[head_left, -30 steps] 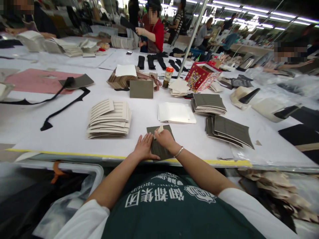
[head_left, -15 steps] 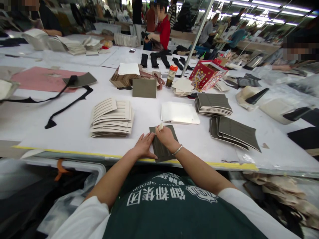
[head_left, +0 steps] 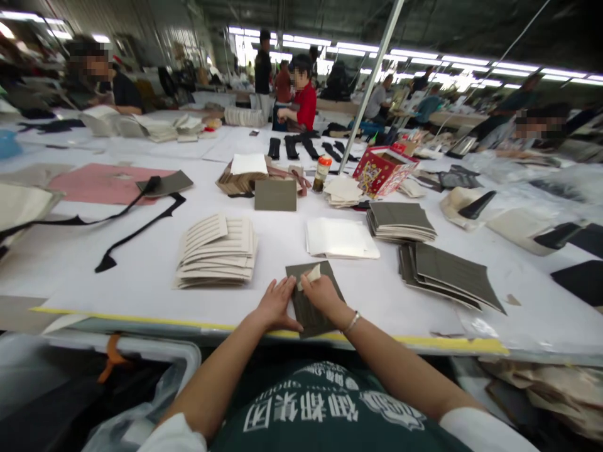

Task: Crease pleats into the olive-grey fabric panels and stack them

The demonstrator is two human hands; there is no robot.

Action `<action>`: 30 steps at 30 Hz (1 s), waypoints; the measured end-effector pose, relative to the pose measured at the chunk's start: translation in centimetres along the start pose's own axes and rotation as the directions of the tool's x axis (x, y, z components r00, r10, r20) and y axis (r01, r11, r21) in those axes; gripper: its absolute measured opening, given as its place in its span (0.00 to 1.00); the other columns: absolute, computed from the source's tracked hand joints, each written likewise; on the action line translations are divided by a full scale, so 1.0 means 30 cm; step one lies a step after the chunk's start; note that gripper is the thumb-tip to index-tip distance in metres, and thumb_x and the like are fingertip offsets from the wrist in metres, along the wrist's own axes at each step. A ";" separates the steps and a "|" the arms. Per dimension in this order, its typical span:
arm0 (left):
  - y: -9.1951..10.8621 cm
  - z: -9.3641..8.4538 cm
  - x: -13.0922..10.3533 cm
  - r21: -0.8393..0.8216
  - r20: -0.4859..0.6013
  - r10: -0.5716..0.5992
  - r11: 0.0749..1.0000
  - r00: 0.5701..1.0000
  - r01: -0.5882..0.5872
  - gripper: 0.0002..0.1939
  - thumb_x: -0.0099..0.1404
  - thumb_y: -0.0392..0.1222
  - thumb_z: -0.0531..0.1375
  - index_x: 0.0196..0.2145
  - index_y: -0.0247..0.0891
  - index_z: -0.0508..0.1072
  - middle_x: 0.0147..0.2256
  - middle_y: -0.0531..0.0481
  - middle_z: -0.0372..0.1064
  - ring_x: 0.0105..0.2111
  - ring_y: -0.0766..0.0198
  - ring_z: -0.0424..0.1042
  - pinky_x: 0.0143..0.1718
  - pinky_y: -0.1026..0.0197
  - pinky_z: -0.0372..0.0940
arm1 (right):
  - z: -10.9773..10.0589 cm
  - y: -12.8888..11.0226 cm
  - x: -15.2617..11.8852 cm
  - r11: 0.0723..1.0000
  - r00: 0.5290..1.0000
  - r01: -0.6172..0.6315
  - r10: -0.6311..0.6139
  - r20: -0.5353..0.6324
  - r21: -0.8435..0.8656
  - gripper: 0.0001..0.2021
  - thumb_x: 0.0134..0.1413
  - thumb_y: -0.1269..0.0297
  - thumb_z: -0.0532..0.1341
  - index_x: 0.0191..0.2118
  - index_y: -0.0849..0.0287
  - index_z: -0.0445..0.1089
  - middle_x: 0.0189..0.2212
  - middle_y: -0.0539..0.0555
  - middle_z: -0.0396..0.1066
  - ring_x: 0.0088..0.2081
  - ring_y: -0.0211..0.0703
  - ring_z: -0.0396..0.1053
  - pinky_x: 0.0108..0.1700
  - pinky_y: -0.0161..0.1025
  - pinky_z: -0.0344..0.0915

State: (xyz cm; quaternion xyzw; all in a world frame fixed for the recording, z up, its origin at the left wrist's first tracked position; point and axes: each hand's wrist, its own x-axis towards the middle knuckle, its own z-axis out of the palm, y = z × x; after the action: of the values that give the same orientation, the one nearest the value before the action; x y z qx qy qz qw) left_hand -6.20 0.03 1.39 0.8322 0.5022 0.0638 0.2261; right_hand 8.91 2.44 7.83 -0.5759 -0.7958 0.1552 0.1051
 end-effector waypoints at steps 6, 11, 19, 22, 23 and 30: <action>-0.022 -0.009 -0.004 -0.065 0.025 -0.014 0.998 1.000 0.016 0.62 0.37 0.59 0.65 0.62 0.31 0.39 0.62 0.33 0.36 0.62 0.47 0.36 0.60 0.41 0.32 | 0.048 0.037 -0.171 0.960 0.980 -0.061 0.006 0.197 0.273 0.13 0.54 0.67 0.50 0.23 0.61 0.66 0.17 0.53 0.68 0.20 0.38 0.67 0.23 0.32 0.56; -0.070 -0.027 -0.004 -0.180 0.023 -0.026 0.983 0.999 0.030 0.49 0.48 0.43 0.59 0.63 0.35 0.39 0.63 0.39 0.38 0.62 0.55 0.41 0.61 0.47 0.38 | 0.068 0.019 -0.048 0.911 0.999 -0.017 0.001 0.039 0.413 0.15 0.58 0.63 0.46 0.29 0.61 0.66 0.18 0.52 0.69 0.22 0.38 0.69 0.27 0.31 0.60; -0.063 0.030 0.025 -0.036 -0.141 -0.120 0.993 0.983 0.116 0.40 0.48 0.27 0.48 0.61 0.35 0.49 0.61 0.45 0.45 0.61 0.60 0.48 0.61 0.52 0.46 | 0.096 -0.045 -0.053 0.993 0.998 0.053 -0.047 -0.052 0.107 0.12 0.56 0.67 0.49 0.29 0.61 0.68 0.29 0.59 0.73 0.33 0.44 0.71 0.35 0.35 0.61; -0.043 0.018 0.026 -0.049 -0.160 -0.107 0.994 0.981 0.100 0.37 0.50 0.27 0.46 0.60 0.33 0.50 0.61 0.44 0.46 0.60 0.59 0.50 0.60 0.50 0.46 | 0.071 -0.013 -0.195 0.967 0.992 -0.006 -0.025 0.120 0.254 0.11 0.54 0.67 0.50 0.26 0.61 0.67 0.24 0.56 0.72 0.27 0.41 0.70 0.31 0.34 0.61; -0.043 0.009 0.027 -0.080 -0.167 -0.103 0.993 0.981 0.090 0.37 0.51 0.27 0.46 0.60 0.32 0.50 0.61 0.44 0.48 0.60 0.59 0.50 0.60 0.50 0.46 | 0.053 0.010 -0.236 0.939 0.980 -0.058 -0.011 0.200 0.338 0.12 0.54 0.66 0.50 0.26 0.61 0.67 0.22 0.54 0.71 0.24 0.39 0.69 0.28 0.33 0.61; -0.066 -0.007 0.017 -0.440 -0.437 -0.341 0.888 0.833 0.133 0.28 0.63 0.35 0.42 0.61 0.36 0.46 0.53 0.45 0.64 0.54 0.63 0.61 0.57 0.52 0.55 | -0.109 0.313 -0.344 0.489 0.904 -0.410 0.332 0.270 0.770 0.17 0.47 0.54 0.60 0.39 0.62 0.68 0.22 0.50 0.70 0.25 0.38 0.70 0.31 0.36 0.70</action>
State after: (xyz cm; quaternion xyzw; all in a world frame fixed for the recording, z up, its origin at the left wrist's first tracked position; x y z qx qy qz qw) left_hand -7.64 1.32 0.65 0.6539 0.6214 0.3480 0.2555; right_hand 21.58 -4.24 7.54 -0.6130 -0.4953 0.5446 0.2869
